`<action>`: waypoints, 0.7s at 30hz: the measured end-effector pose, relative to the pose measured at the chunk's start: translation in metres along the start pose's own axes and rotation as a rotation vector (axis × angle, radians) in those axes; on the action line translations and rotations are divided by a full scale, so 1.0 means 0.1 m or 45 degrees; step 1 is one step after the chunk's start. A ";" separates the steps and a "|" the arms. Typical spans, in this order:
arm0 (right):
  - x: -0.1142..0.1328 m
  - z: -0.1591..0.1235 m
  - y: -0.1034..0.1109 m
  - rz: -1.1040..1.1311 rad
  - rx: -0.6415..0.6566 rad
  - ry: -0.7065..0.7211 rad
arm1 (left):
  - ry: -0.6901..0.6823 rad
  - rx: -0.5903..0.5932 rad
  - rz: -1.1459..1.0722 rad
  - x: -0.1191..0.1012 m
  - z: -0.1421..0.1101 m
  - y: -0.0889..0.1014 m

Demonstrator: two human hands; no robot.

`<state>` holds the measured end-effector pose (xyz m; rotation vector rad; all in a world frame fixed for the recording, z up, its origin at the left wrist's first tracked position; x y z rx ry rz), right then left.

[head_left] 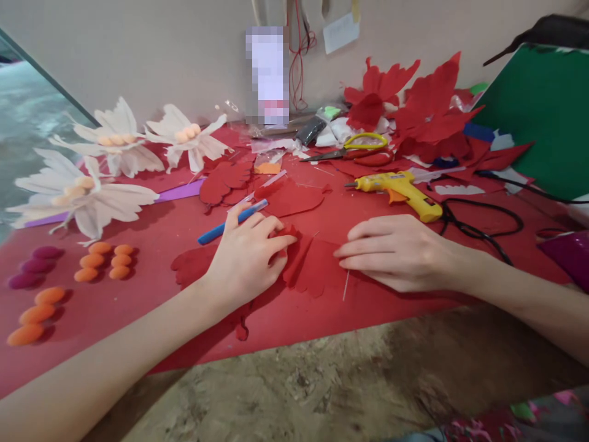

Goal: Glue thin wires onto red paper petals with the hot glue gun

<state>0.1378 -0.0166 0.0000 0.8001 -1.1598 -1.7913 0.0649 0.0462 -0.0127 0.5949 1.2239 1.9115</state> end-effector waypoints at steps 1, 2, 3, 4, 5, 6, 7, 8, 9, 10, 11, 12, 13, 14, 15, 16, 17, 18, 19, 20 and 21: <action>0.00 0.02 0.04 -0.053 -0.045 0.017 | -0.004 -0.024 0.013 -0.01 0.00 0.02; 0.00 0.05 0.06 -0.107 -0.084 0.035 | -0.005 -0.054 0.022 -0.02 -0.01 0.04; 0.00 0.07 0.07 -0.146 -0.108 0.049 | -0.017 -0.084 0.028 -0.03 -0.01 0.07; -0.02 0.10 0.05 -0.163 -0.112 0.046 | -0.042 -0.110 0.022 -0.06 -0.02 0.09; -0.03 0.13 0.03 -0.167 -0.116 0.054 | -0.080 -0.122 -0.005 -0.08 -0.04 0.10; -0.04 0.16 0.00 -0.165 -0.116 0.070 | -0.120 -0.117 -0.047 -0.11 -0.05 0.10; -0.04 0.19 -0.02 -0.161 -0.114 0.086 | -0.154 -0.098 -0.091 -0.13 -0.06 0.08; -0.04 0.22 -0.05 -0.157 -0.111 0.099 | -0.172 -0.073 -0.126 -0.15 -0.07 0.07; -0.05 0.25 -0.08 -0.156 -0.107 0.110 | -0.175 -0.050 -0.150 -0.15 -0.07 0.05; -0.05 0.27 -0.11 -0.156 -0.100 0.118 | -0.165 -0.033 -0.163 -0.14 -0.07 0.04; -0.05 0.29 -0.13 -0.159 -0.096 0.129 | -0.153 -0.022 -0.169 -0.14 -0.07 0.04; -0.05 0.30 -0.15 -0.160 -0.092 0.140 | -0.143 -0.020 -0.170 -0.13 -0.07 0.03; -0.05 0.30 -0.16 -0.161 -0.089 0.147 | -0.136 -0.016 -0.173 -0.13 -0.06 0.03; -0.05 0.29 -0.17 -0.162 -0.091 0.143 | -0.129 -0.013 -0.175 -0.13 -0.06 0.03; -0.06 0.27 -0.16 -0.160 -0.103 0.120 | -0.122 -0.010 -0.175 -0.12 -0.06 0.03; -0.09 0.25 -0.14 -0.148 -0.119 0.069 | -0.116 -0.006 -0.175 -0.12 -0.05 0.02; -0.13 0.22 -0.12 -0.130 -0.142 -0.014 | -0.109 -0.001 -0.176 -0.11 -0.05 0.02; -0.19 0.17 -0.09 -0.110 -0.165 -0.129 | -0.106 0.001 -0.178 -0.10 -0.05 0.01; -0.25 0.12 -0.08 -0.086 -0.182 -0.264 | -0.104 0.003 -0.181 -0.10 -0.06 0.01; -0.31 0.06 -0.08 -0.055 -0.184 -0.400 | -0.103 0.001 -0.184 -0.09 -0.06 0.00; -0.34 0.01 -0.10 -0.018 -0.169 -0.522 | -0.103 0.000 -0.186 -0.09 -0.06 0.00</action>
Point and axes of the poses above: each hand's wrist, its own z-axis towards the middle knuckle, its own y-axis out of the back of the hand, x = y × z, the point moved 10 cm from there along z, towards the middle knuckle, and after that the axes turned 10 degrees about y, right-handed, at the moved point
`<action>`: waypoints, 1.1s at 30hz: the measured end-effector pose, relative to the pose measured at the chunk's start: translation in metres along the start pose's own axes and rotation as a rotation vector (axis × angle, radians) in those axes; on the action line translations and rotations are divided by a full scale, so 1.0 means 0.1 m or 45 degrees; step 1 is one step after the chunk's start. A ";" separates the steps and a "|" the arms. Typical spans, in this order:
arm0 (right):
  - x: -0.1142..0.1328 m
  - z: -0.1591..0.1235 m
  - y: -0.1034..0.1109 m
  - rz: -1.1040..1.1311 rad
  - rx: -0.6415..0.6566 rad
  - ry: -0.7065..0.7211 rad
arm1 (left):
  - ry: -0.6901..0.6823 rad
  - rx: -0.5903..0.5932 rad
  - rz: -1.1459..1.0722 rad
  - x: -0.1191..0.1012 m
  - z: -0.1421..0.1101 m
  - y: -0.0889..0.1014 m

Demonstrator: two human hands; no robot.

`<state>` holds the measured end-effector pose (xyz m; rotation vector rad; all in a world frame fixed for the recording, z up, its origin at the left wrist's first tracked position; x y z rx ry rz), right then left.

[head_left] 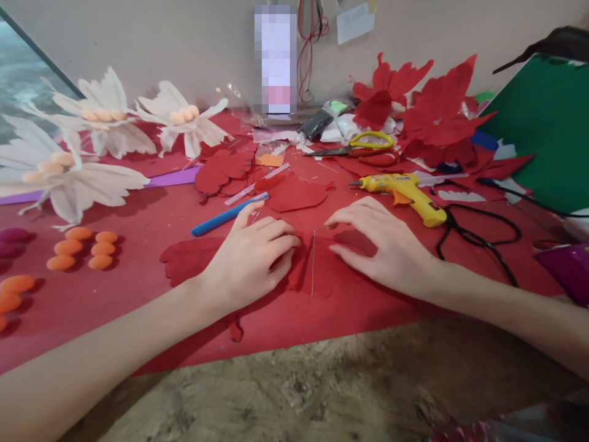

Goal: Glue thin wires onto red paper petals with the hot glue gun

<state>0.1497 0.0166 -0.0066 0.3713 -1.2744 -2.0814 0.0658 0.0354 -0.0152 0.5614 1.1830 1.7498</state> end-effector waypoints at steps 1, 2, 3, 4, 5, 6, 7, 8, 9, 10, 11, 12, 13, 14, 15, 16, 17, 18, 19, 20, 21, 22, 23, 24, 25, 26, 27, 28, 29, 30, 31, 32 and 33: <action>-0.04 -0.04 -0.03 0.023 0.030 -0.100 | -0.001 -0.001 -0.001 0.00 0.00 0.00; -0.05 -0.07 -0.07 0.045 0.065 -0.175 | 0.000 0.000 -0.001 0.00 -0.01 -0.01; -0.05 -0.10 -0.12 0.065 0.101 -0.230 | 0.002 0.004 0.001 0.00 -0.01 -0.02; -0.05 -0.11 -0.17 0.070 0.127 -0.274 | 0.008 0.012 0.002 0.01 -0.01 -0.03; -0.05 -0.12 -0.20 0.056 0.140 -0.311 | 0.016 0.021 0.004 0.01 0.00 -0.03; -0.04 -0.13 -0.22 0.025 0.145 -0.340 | 0.026 0.033 0.003 0.02 0.00 -0.04; -0.03 -0.12 -0.24 -0.016 0.148 -0.355 | 0.033 0.040 0.002 0.02 0.00 -0.05; -0.02 -0.11 -0.25 -0.057 0.150 -0.357 | 0.037 0.045 -0.001 0.03 0.00 -0.05; 0.00 -0.10 -0.26 -0.092 0.151 -0.350 | 0.039 0.048 -0.005 0.03 0.00 -0.05; 0.02 -0.08 -0.27 -0.114 0.154 -0.340 | 0.038 0.049 -0.006 0.03 0.00 -0.05; 0.04 -0.07 -0.27 -0.125 0.158 -0.332 | 0.034 0.048 -0.004 0.03 0.00 -0.05; 0.05 -0.06 -0.28 -0.130 0.165 -0.325 | 0.034 0.050 0.000 0.03 0.00 -0.05; 0.06 -0.06 -0.29 -0.132 0.173 -0.319 | 0.034 0.054 0.004 0.03 0.00 -0.05; 0.07 -0.06 -0.30 -0.128 0.180 -0.316 | 0.038 0.059 0.007 0.03 0.00 -0.06; 0.07 -0.06 -0.30 -0.120 0.187 -0.315 | 0.042 0.065 0.008 0.04 0.00 -0.06; 0.07 -0.06 -0.30 -0.108 0.192 -0.318 | 0.049 0.070 0.007 0.04 0.00 -0.06; 0.07 -0.06 -0.30 -0.094 0.195 -0.326 | 0.055 0.070 0.005 0.04 0.00 -0.06; 0.05 -0.06 -0.30 -0.079 0.198 -0.340 | 0.056 0.067 0.004 0.04 0.00 -0.06; 0.04 -0.07 -0.30 -0.061 0.204 -0.354 | 0.053 0.061 0.004 0.04 0.00 -0.06; 0.02 -0.07 -0.30 -0.044 0.210 -0.361 | 0.045 0.052 0.005 0.04 0.00 -0.06; 0.01 -0.07 -0.30 -0.028 0.215 -0.357 | 0.032 0.044 0.005 0.03 0.00 -0.05; 0.01 -0.07 -0.30 -0.015 0.218 -0.341 | 0.021 0.037 0.006 0.02 -0.01 -0.05; 0.02 -0.06 -0.29 -0.006 0.217 -0.313 | 0.010 0.035 0.006 0.02 -0.01 -0.05; 0.03 -0.06 -0.29 -0.003 0.212 -0.278 | 0.007 0.038 0.007 0.02 -0.01 -0.05; 0.04 -0.06 -0.28 -0.005 0.209 -0.244 | 0.010 0.044 0.009 0.02 0.00 -0.06; 0.04 -0.06 -0.28 -0.010 0.209 -0.219 | 0.019 0.052 0.012 0.03 0.00 -0.06; 0.04 -0.07 -0.29 -0.013 0.214 -0.208 | 0.030 0.061 0.015 0.04 0.00 -0.07; 0.03 -0.08 -0.30 -0.015 0.221 -0.207 | 0.038 0.068 0.015 0.04 0.00 -0.07; 0.03 -0.10 -0.31 -0.017 0.229 -0.213 | 0.042 0.071 0.015 0.04 0.00 -0.07; 0.02 -0.11 -0.32 -0.021 0.234 -0.220 | 0.044 0.072 0.014 0.04 0.00 -0.07; 0.02 -0.11 -0.32 -0.025 0.240 -0.223 | 0.043 0.071 0.016 0.04 0.00 -0.07; 0.02 -0.11 -0.33 -0.031 0.241 -0.219 | 0.041 0.070 0.018 0.03 0.00 -0.08; 0.03 -0.11 -0.32 -0.037 0.238 -0.210 | 0.036 0.067 0.021 0.03 0.00 -0.08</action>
Point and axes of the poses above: each hand's wrist, its own z-axis towards the middle knuckle, its own y-axis out of the back of the hand, x = y × z, the point moved 10 cm from there along z, towards the middle knuckle, and after that the axes turned 10 degrees about y, right-handed, at the moved point
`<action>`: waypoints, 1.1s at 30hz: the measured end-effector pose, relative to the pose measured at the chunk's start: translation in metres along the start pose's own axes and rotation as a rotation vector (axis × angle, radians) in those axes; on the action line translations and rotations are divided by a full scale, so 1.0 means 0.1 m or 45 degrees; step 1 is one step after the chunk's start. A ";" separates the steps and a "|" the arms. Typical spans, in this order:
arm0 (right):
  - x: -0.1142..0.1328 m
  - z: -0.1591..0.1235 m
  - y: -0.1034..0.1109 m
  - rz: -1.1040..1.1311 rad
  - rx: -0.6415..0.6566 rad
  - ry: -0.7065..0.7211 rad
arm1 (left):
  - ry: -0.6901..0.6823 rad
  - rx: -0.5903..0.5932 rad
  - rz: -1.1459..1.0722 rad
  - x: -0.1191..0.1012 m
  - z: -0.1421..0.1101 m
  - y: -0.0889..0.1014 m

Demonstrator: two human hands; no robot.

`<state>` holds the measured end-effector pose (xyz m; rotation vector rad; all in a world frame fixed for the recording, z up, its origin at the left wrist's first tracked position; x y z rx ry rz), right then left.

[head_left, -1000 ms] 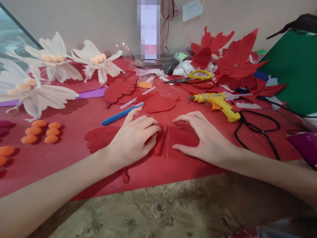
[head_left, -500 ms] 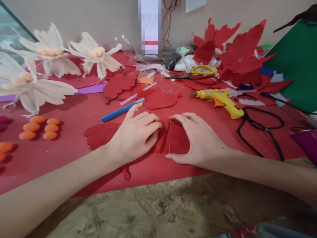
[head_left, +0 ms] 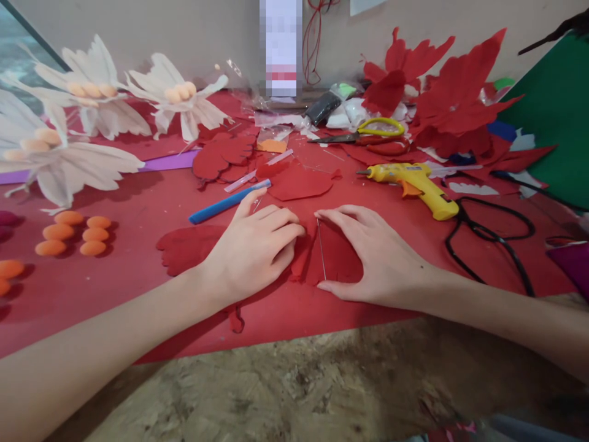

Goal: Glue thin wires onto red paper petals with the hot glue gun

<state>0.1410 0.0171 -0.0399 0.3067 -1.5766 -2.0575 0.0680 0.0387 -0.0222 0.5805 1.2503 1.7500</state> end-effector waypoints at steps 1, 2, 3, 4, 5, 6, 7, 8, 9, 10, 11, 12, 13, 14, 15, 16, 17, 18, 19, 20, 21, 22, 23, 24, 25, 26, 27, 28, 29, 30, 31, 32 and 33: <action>0.01 0.00 0.01 -0.005 -0.006 0.013 | -0.004 -0.002 0.004 0.00 0.00 0.00; 0.03 0.00 0.01 -0.010 -0.013 0.028 | -0.008 -0.002 0.007 -0.01 0.00 0.00; 0.04 0.00 0.02 -0.012 -0.020 0.045 | -0.010 0.001 0.009 -0.01 0.00 -0.01; 0.05 0.00 0.03 -0.013 -0.025 0.055 | -0.012 0.003 0.011 -0.01 0.00 -0.01; 0.05 0.00 0.03 -0.013 -0.029 0.056 | -0.013 0.005 0.010 -0.01 0.00 -0.01; 0.05 0.00 0.03 -0.008 -0.029 0.050 | -0.013 0.005 0.011 -0.01 0.00 -0.01; 0.04 -0.01 0.03 0.000 -0.029 0.035 | -0.015 0.001 0.010 -0.01 0.00 0.00; 0.02 -0.01 0.02 0.012 -0.025 0.017 | -0.019 -0.006 0.010 -0.01 0.00 0.01; 0.00 -0.02 0.01 0.027 -0.018 0.000 | -0.024 -0.011 0.011 -0.02 -0.01 0.01; -0.01 -0.02 0.00 0.041 -0.011 -0.013 | -0.024 -0.013 0.013 -0.02 -0.01 0.01; -0.02 -0.02 -0.01 0.055 0.001 -0.019 | -0.020 -0.008 0.019 -0.01 -0.01 0.01; -0.02 -0.02 -0.03 0.065 0.014 -0.024 | -0.014 -0.001 0.024 -0.01 0.00 0.00; -0.03 -0.02 -0.04 0.071 0.026 -0.026 | -0.009 0.006 0.027 0.00 0.00 -0.01; -0.03 -0.03 -0.04 0.076 0.037 -0.027 | -0.005 0.008 0.028 0.00 0.00 -0.01; -0.04 -0.03 -0.04 0.081 0.045 -0.027 | -0.004 0.007 0.028 0.00 0.00 -0.01; -0.04 -0.03 -0.03 0.088 0.046 -0.026 | -0.005 0.008 0.026 0.00 0.00 -0.01; -0.04 -0.04 -0.02 0.096 0.042 -0.021 | -0.008 0.009 0.024 0.00 -0.01 -0.01; -0.05 -0.05 0.01 0.106 0.031 -0.011 | -0.007 0.016 0.024 0.00 -0.01 -0.02; -0.05 -0.06 0.03 0.117 0.022 0.004 | -0.004 0.022 0.025 0.00 -0.01 -0.02; -0.04 -0.07 0.06 0.126 0.012 0.025 | -0.001 0.030 0.028 0.01 -0.01 -0.03; -0.04 -0.09 0.08 0.132 0.004 0.049 | 0.002 0.035 0.031 0.01 -0.01 -0.03; -0.03 -0.11 0.10 0.136 0.001 0.074 | 0.002 0.032 0.032 0.01 -0.01 -0.03; -0.02 -0.14 0.11 0.138 0.001 0.100 | -0.002 0.024 0.033 0.01 -0.01 -0.02; 0.00 -0.16 0.11 0.137 0.001 0.125 | -0.007 0.017 0.034 0.01 -0.01 -0.02; 0.01 -0.18 0.11 0.132 -0.003 0.148 | -0.013 0.007 0.032 0.00 -0.01 -0.02; 0.03 -0.20 0.12 0.127 -0.012 0.168 | -0.016 0.002 0.030 0.00 -0.01 -0.02; 0.05 -0.21 0.12 0.123 -0.022 0.189 | -0.018 -0.003 0.026 0.00 -0.01 -0.01; 0.07 -0.22 0.12 0.120 -0.030 0.212 | -0.016 -0.003 0.021 0.00 -0.01 -0.01; 0.10 -0.23 0.12 0.119 -0.034 0.237 | -0.012 -0.002 0.015 0.00 0.00 -0.01; 0.12 -0.23 0.11 0.121 -0.028 0.268 | -0.009 -0.002 0.010 0.00 0.00 -0.01; 0.15 -0.23 0.10 0.125 -0.012 0.306 | -0.007 -0.001 0.009 0.00 0.00 -0.01; 0.18 -0.23 0.09 0.124 0.008 0.346 | -0.008 0.000 0.009 0.00 0.00 0.00; 0.21 -0.23 0.07 0.117 0.029 0.382 | -0.007 0.002 0.010 0.00 0.01 0.00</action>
Point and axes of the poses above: each hand's wrist, its own z-axis towards the middle knuckle, its own y-axis out of the back of the hand, x = y × z, the point moved 10 cm from there along z, towards the middle knuckle, and after that the axes turned 10 degrees about y, right-handed, at the moved point
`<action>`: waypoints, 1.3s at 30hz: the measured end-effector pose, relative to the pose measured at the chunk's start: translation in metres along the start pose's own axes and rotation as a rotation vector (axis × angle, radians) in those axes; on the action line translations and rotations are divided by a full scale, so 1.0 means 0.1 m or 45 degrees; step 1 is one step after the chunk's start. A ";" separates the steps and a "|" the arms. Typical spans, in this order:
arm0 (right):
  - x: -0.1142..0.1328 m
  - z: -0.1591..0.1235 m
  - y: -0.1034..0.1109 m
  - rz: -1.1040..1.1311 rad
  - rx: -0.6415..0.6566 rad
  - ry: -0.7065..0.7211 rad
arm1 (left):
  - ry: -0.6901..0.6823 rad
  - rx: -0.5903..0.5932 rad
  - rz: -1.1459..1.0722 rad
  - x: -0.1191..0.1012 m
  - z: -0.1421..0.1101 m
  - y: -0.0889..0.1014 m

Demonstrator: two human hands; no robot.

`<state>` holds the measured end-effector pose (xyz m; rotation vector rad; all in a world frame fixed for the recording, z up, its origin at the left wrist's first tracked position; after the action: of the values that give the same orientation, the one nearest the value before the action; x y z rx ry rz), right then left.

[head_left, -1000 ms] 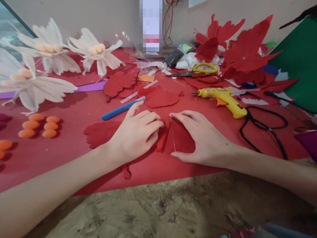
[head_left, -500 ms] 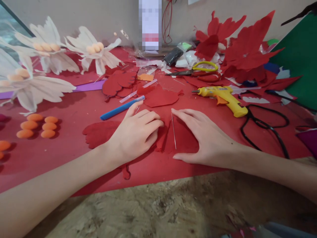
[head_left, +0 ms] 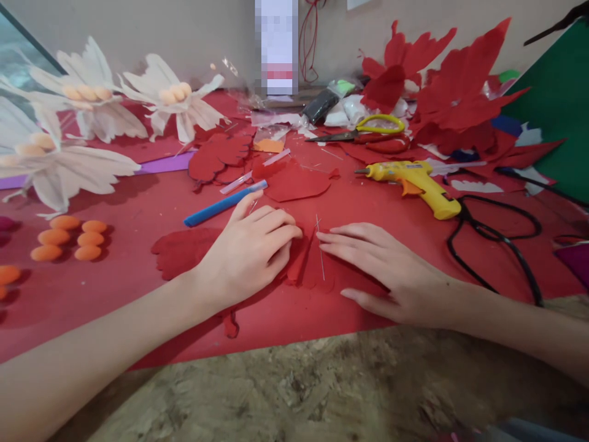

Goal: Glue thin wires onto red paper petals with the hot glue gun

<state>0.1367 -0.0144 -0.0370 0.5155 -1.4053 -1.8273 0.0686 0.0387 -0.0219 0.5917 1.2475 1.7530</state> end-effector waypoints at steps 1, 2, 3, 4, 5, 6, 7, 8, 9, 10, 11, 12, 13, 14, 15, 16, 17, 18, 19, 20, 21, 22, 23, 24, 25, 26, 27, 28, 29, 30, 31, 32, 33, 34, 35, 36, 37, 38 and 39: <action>0.02 0.00 -0.01 -0.007 0.017 0.028 | 0.003 0.005 0.004 0.00 0.00 0.00; 0.03 0.00 -0.02 -0.013 0.030 0.047 | 0.008 0.014 0.009 0.00 0.00 -0.01; 0.03 0.00 -0.03 -0.017 0.039 0.058 | 0.014 0.020 0.013 0.01 0.00 -0.01; 0.03 -0.01 -0.04 -0.019 0.045 0.064 | 0.018 0.023 0.017 0.01 0.00 -0.01; 0.04 -0.02 -0.05 -0.014 0.051 0.069 | 0.016 0.020 0.019 0.01 0.00 -0.01; 0.04 -0.02 -0.06 -0.004 0.055 0.075 | 0.007 0.015 0.020 0.01 0.00 -0.01; 0.05 -0.03 -0.06 0.007 0.060 0.080 | -0.003 0.008 0.019 0.00 0.00 -0.01; 0.05 -0.03 -0.07 0.019 0.067 0.084 | -0.010 0.002 0.017 0.00 0.00 -0.01; 0.05 -0.04 -0.08 0.029 0.074 0.086 | -0.014 -0.004 0.014 -0.01 0.00 0.00; 0.05 -0.04 -0.08 0.038 0.081 0.086 | -0.015 -0.008 0.010 -0.01 0.00 0.00; 0.05 -0.04 -0.08 0.043 0.085 0.085 | -0.013 -0.010 0.005 0.00 0.00 0.00; 0.05 -0.04 -0.08 0.045 0.087 0.084 | -0.013 -0.013 0.000 0.00 0.00 0.00; 0.04 -0.04 -0.08 0.046 0.087 0.085 | -0.018 -0.020 -0.005 -0.01 0.00 0.00; 0.04 -0.04 -0.07 0.048 0.085 0.088 | -0.025 -0.025 -0.010 -0.01 0.00 0.01; 0.04 -0.04 -0.07 0.050 0.083 0.089 | -0.030 -0.030 -0.013 -0.01 0.00 0.01; 0.04 -0.04 -0.07 0.054 0.082 0.090 | -0.033 -0.035 -0.017 -0.01 0.00 0.01; 0.04 -0.04 -0.07 0.058 0.083 0.089 | -0.040 -0.040 -0.022 -0.02 0.00 0.02; 0.04 -0.04 -0.07 0.061 0.081 0.088 | -0.047 -0.042 -0.031 -0.02 -0.01 0.02; 0.05 -0.04 -0.07 0.064 0.078 0.087 | -0.052 -0.039 -0.044 -0.01 -0.01 0.02; 0.05 -0.04 -0.07 0.067 0.075 0.085 | -0.061 -0.036 -0.063 -0.01 -0.01 0.02; 0.05 -0.03 -0.07 0.071 0.076 0.088 | -0.077 -0.025 -0.093 -0.02 -0.01 0.01; 0.06 -0.03 -0.07 0.078 0.078 0.095 | -0.098 -0.006 -0.133 -0.04 -0.02 0.01; 0.07 -0.03 -0.07 0.088 0.082 0.106 | -0.120 0.019 -0.182 -0.06 -0.02 0.00; 0.08 -0.02 -0.07 0.098 0.086 0.118 | -0.134 0.046 -0.236 -0.08 -0.03 -0.01; 0.09 -0.02 -0.06 0.107 0.087 0.129 | -0.136 0.074 -0.288 -0.09 -0.03 -0.01; 0.10 -0.02 -0.06 0.112 0.086 0.138 | -0.117 0.111 -0.330 -0.10 -0.02 -0.03; 0.10 -0.02 -0.06 0.112 0.087 0.142 | -0.077 0.143 -0.365 -0.09 -0.02 -0.04; 0.10 -0.02 -0.06 0.108 0.088 0.143 | -0.024 0.169 -0.396 -0.07 0.00 -0.05; 0.10 -0.02 -0.07 0.102 0.092 0.142 | 0.033 0.202 -0.425 -0.05 0.01 -0.06; 0.09 -0.02 -0.07 0.096 0.097 0.140 | 0.086 0.232 -0.456 -0.03 0.01 -0.08; 0.09 -0.03 -0.08 0.092 0.101 0.138 | 0.131 0.263 -0.483 -0.02 0.02 -0.10; 0.09 -0.03 -0.09 0.090 0.105 0.134 | 0.165 0.292 -0.502 -0.01 0.02 -0.12; 0.09 -0.03 -0.10 0.091 0.108 0.130 | 0.182 0.322 -0.509 -0.01 0.02 -0.14; 0.08 -0.03 -0.10 0.093 0.110 0.125 | 0.185 0.358 -0.502 -0.01 0.02 -0.16; 0.08 -0.04 -0.11 0.097 0.112 0.120 | 0.176 0.392 -0.484 -0.03 0.02 -0.19; 0.08 -0.04 -0.11 0.100 0.112 0.116 | 0.163 0.420 -0.463 -0.04 0.01 -0.21; 0.08 -0.04 -0.11 0.103 0.110 0.113 | 0.150 0.450 -0.444 -0.05 0.01 -0.23; 0.08 -0.04 -0.11 0.103 0.106 0.114 | 0.145 0.469 -0.430 -0.06 0.00 -0.25; 0.08 -0.04 -0.11 0.102 0.101 0.116 | 0.149 0.486 -0.423 -0.06 0.00 -0.27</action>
<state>0.1308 -0.0215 -0.0471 0.5674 -1.4212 -1.6694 0.0816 0.0365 -0.0457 0.4663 1.6765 1.2978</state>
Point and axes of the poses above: each hand's wrist, its own z-axis towards the middle knuckle, its own y-axis out of the back of the hand, x = y × z, the point moved 10 cm from there along z, towards the middle knuckle, and after that the axes turned 10 degrees about y, right-handed, at the moved point
